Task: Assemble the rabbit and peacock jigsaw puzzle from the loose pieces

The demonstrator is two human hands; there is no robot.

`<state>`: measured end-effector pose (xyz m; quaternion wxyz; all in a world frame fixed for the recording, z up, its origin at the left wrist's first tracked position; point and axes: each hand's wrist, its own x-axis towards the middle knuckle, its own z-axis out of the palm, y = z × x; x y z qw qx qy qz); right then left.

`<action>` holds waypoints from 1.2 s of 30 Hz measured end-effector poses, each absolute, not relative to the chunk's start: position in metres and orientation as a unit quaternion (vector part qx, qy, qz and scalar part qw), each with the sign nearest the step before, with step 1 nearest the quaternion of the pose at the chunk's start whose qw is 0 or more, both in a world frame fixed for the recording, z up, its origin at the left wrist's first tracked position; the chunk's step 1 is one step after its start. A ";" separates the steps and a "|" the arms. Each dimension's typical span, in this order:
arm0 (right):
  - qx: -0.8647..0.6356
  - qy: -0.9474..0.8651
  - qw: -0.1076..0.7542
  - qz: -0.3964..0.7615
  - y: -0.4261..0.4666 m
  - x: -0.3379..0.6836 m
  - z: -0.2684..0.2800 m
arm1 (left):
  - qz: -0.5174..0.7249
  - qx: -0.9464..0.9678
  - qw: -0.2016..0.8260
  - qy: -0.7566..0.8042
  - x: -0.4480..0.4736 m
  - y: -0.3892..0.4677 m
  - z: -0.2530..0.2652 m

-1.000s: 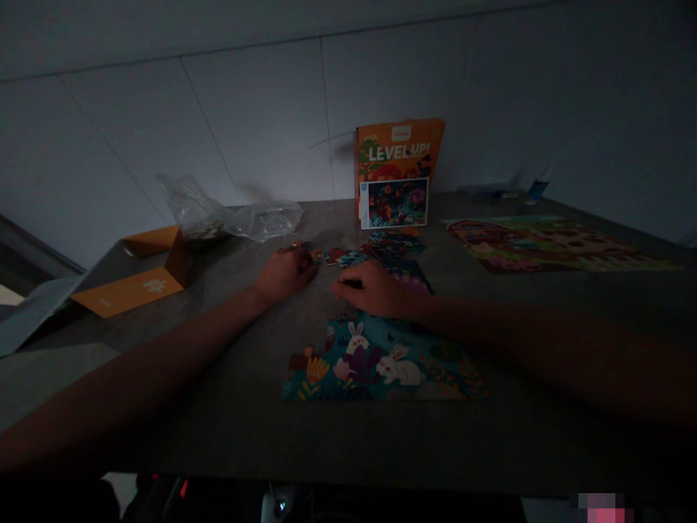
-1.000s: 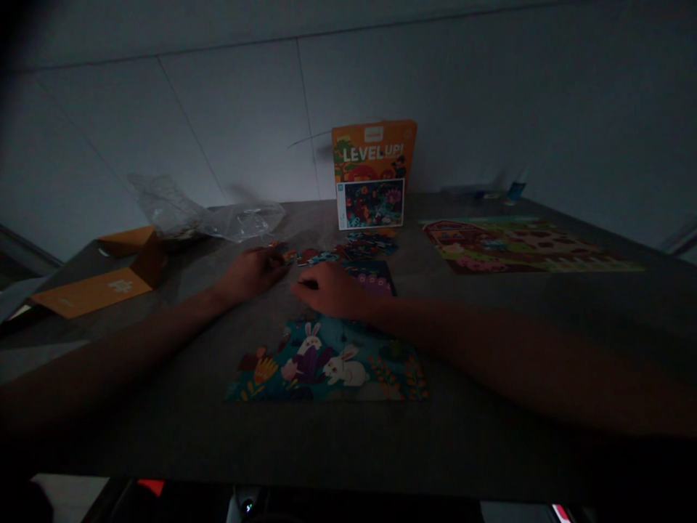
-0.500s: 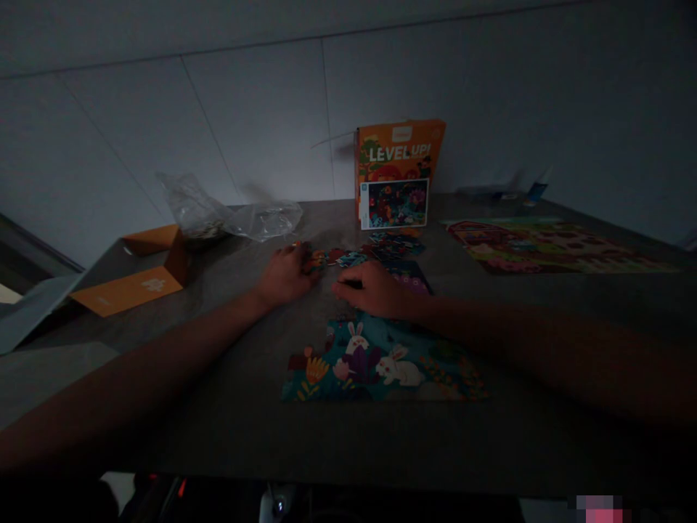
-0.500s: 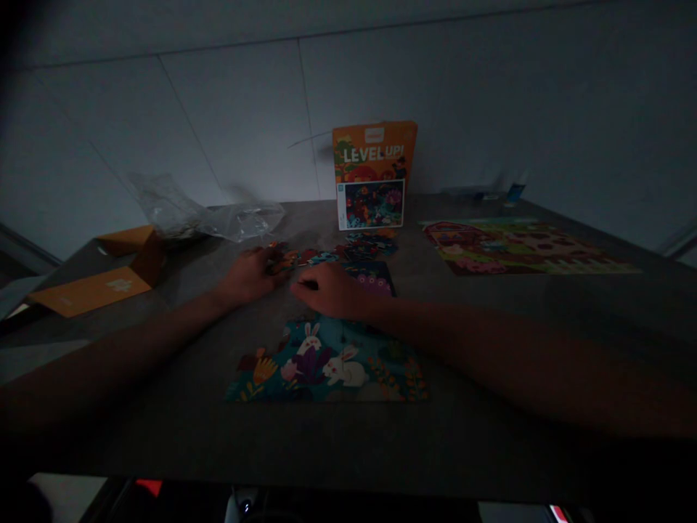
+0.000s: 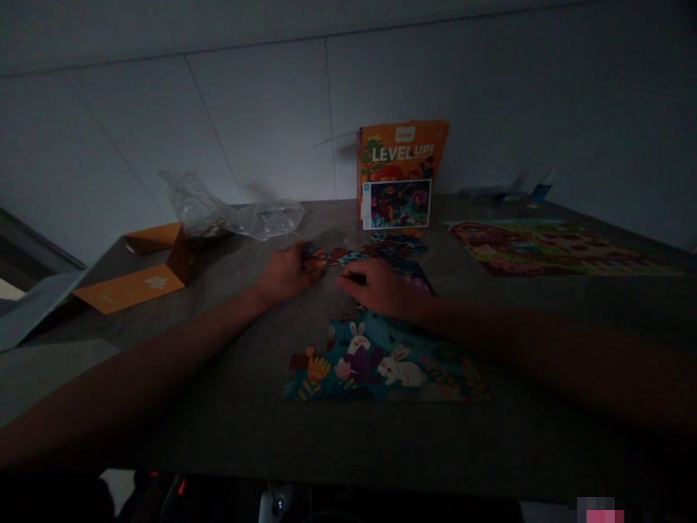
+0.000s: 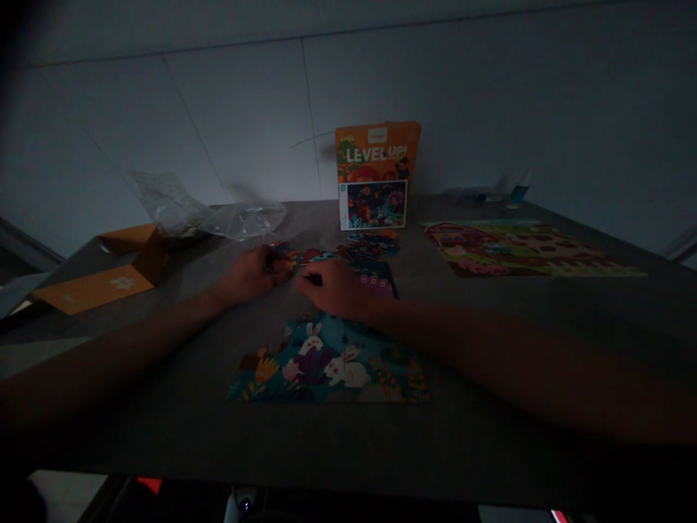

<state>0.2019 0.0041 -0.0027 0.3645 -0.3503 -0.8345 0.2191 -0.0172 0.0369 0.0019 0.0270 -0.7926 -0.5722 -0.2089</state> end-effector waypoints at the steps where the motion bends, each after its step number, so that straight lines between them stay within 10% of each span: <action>1: -0.361 -0.821 0.386 0.214 0.004 0.202 -0.003 | -0.240 -0.796 0.013 -0.556 -0.016 0.035 0.002; 9: -0.364 -0.821 0.381 0.220 0.005 0.200 -0.005 | -0.357 -0.881 -0.037 -0.309 -0.001 0.004 0.008; 36: -0.398 -0.755 0.401 0.332 0.008 0.200 0.001 | -0.320 -0.893 0.010 -0.317 -0.007 0.007 0.005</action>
